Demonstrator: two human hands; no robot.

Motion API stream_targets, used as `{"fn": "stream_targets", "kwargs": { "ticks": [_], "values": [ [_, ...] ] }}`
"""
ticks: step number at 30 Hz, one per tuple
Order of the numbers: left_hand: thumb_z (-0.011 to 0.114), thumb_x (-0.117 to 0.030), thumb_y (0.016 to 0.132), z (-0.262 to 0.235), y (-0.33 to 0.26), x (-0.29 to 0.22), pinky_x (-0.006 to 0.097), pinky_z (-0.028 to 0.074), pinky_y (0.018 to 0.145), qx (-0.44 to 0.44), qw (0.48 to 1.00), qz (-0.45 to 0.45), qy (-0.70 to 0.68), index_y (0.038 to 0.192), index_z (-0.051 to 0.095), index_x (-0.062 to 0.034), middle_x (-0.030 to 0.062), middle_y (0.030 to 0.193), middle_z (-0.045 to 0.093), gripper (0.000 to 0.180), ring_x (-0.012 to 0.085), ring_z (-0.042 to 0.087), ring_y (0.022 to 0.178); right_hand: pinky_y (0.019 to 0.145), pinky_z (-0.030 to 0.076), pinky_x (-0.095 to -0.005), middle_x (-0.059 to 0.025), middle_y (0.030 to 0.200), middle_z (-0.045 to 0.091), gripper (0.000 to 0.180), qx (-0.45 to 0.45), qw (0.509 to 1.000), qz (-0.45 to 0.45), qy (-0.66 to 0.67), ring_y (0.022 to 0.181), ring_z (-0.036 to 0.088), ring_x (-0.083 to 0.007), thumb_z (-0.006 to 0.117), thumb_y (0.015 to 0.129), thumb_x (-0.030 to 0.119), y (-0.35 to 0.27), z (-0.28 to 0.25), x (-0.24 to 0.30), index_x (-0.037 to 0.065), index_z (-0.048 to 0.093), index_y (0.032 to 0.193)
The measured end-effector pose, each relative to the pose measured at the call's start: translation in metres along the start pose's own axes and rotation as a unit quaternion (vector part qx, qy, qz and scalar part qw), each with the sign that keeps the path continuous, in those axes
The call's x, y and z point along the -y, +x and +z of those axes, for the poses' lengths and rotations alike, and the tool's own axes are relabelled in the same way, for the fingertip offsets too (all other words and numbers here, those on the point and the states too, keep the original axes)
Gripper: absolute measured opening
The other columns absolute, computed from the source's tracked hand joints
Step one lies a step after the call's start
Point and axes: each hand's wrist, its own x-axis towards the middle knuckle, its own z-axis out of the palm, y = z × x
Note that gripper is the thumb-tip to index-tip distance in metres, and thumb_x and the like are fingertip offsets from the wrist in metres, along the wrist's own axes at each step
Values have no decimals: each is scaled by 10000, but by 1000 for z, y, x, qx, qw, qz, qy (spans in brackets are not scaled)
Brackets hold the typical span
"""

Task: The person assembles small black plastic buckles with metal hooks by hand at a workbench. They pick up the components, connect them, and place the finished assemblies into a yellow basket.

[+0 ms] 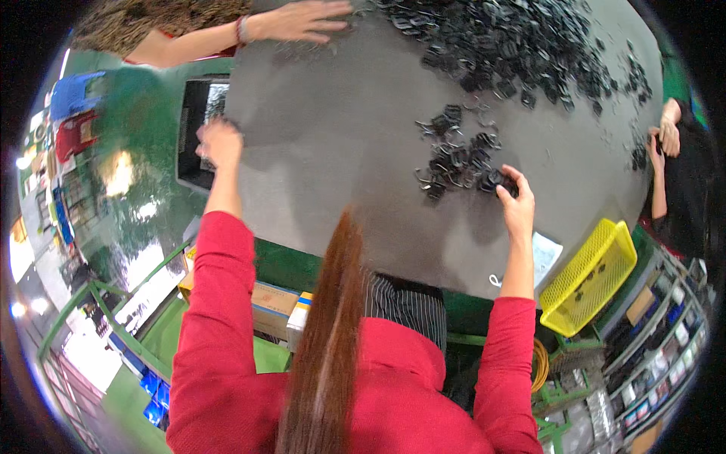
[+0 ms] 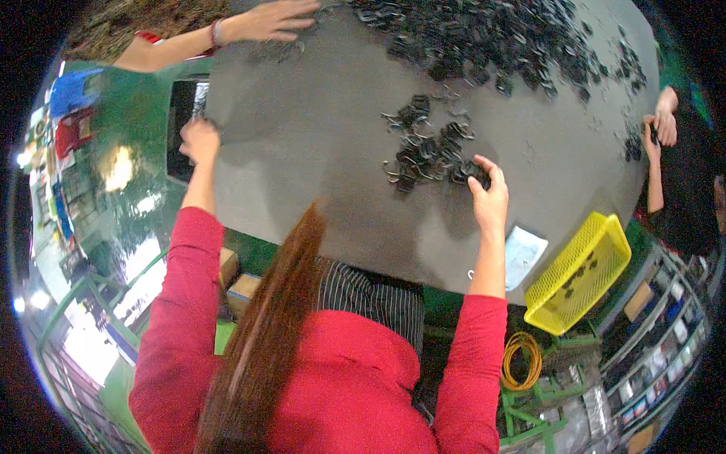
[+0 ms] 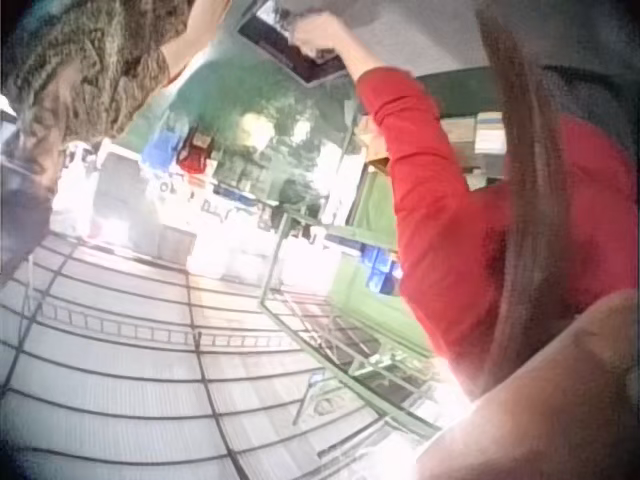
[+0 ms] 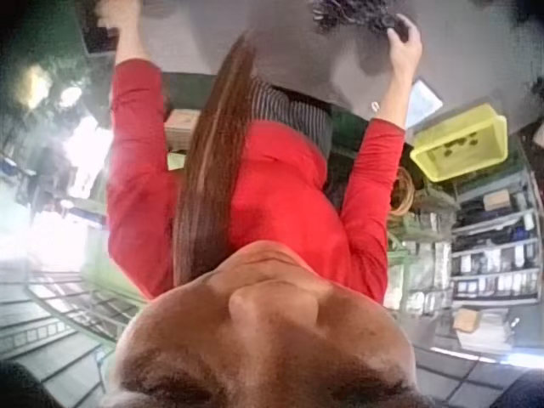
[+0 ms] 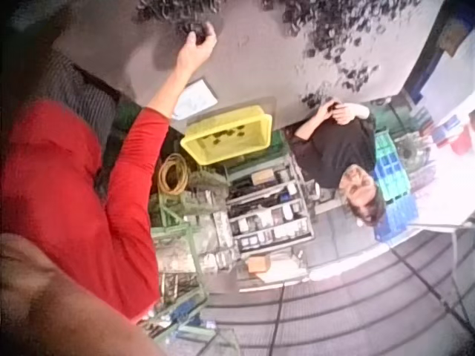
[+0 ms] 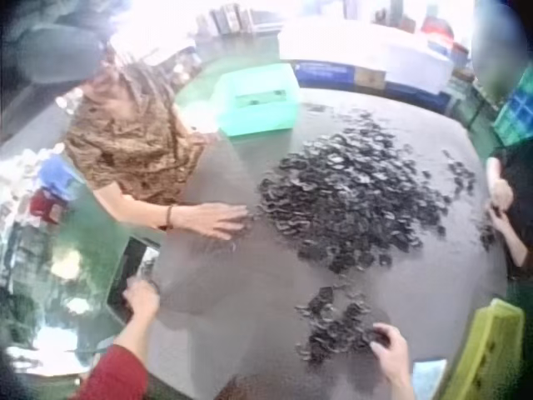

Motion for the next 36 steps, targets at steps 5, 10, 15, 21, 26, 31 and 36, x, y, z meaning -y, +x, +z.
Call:
{"fn": "stream_targets", "kwargs": {
  "ticks": [5,10,15,21,26,31,36],
  "values": [
    [511,-36,753,-10,-44,-26,421,357,953,-263,911,178,-265,1054,591,-130,68,1161,538,325,257,445,1141,889,435,-327,-47,1108,570,501,-64,994,-61,-62,992,555,-193,649,685,2,8,-12,20,94,562,1169],
    [546,49,660,-61,-184,-140,378,377,908,-190,732,482,-443,957,607,-109,56,976,577,343,243,521,989,926,417,-389,-86,1183,505,528,-97,948,-194,-232,1092,479,-279,732,648,123,21,11,35,163,566,1148],
    [672,-253,764,-82,-254,-265,396,390,925,-75,724,534,-430,1234,506,-136,101,1149,513,512,271,456,1107,828,473,-395,-60,1087,510,402,5,913,-245,-328,1014,503,-271,738,647,128,16,45,38,158,601,1024],
    [638,-190,790,-53,-263,-292,373,442,829,20,696,613,-374,1062,552,-87,95,1073,557,303,294,522,993,658,504,-313,-74,855,649,300,-1,1000,16,7,784,630,-179,718,741,213,11,-13,19,60,634,986],
    [621,-235,843,-70,-268,-284,283,465,710,292,680,455,-495,939,621,-36,46,816,643,221,173,610,771,503,469,-211,-83,789,656,267,-3,996,55,75,633,628,-97,655,811,190,10,-56,12,11,614,1004],
    [598,-329,874,-98,-261,-274,209,414,663,214,738,495,-406,849,652,-46,-29,792,618,289,54,532,717,469,439,-212,-65,684,627,343,70,993,92,-7,556,604,-94,657,819,216,31,-75,37,-7,566,1063],
    [621,-276,850,-124,-253,-266,233,507,630,518,491,182,-677,904,630,-74,38,816,641,209,106,591,704,474,421,-227,-10,636,569,393,202,973,77,82,491,534,-77,628,853,209,37,-90,30,27,481,1169]
  ]
}}
